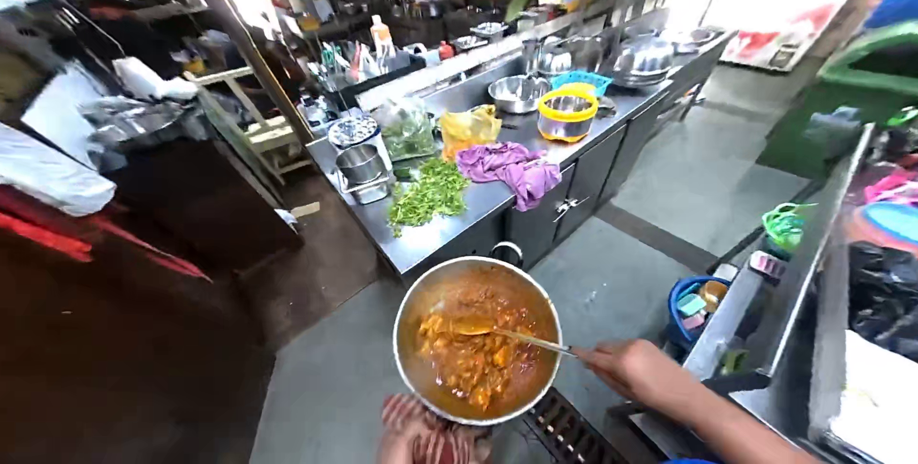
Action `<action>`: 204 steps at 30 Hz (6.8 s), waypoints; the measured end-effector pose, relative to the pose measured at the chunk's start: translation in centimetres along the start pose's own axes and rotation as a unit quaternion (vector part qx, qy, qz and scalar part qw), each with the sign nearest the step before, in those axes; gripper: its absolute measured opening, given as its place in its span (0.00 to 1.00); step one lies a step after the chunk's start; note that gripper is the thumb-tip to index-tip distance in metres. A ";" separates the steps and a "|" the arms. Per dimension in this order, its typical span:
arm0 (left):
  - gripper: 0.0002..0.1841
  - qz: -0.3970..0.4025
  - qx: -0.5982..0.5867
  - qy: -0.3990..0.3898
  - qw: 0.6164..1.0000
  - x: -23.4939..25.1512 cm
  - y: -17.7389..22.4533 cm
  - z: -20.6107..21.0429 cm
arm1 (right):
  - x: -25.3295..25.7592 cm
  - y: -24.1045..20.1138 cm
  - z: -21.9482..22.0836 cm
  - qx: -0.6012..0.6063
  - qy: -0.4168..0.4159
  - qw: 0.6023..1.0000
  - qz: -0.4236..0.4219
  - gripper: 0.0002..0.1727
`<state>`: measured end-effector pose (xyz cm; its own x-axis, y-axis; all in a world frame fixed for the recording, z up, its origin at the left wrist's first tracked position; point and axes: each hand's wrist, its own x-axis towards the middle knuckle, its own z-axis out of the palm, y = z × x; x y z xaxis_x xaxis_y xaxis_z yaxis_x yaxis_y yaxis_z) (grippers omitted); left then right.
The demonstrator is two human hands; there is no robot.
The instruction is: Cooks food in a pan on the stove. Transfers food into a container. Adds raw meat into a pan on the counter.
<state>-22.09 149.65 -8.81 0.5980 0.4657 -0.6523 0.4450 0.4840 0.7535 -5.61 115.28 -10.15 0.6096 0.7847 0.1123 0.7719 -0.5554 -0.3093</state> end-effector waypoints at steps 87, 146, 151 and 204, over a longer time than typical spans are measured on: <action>0.05 0.335 0.196 0.301 0.871 46.2 42.8 90.4 | 52.4 101.0 -28.8 0.021 0.009 1.000 -0.019 0.16; 0.07 0.506 0.518 0.193 0.662 47.5 54.6 96.1 | 46.5 100.4 -24.5 0.031 0.104 0.991 0.083 0.20; 0.07 0.482 0.512 0.202 0.681 48.4 54.8 95.3 | 42.4 98.6 -23.2 0.084 0.005 0.995 0.060 0.23; 0.14 0.293 -0.029 0.341 0.893 47.9 45.4 83.0 | 46.9 96.7 -35.1 0.070 -0.011 0.996 -0.046 0.20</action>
<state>82.09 132.44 0.93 0.1634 0.9846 -0.0621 0.1413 0.0390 0.9892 103.93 88.76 -1.66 0.5327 0.8369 0.1262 0.7904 -0.4386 -0.4278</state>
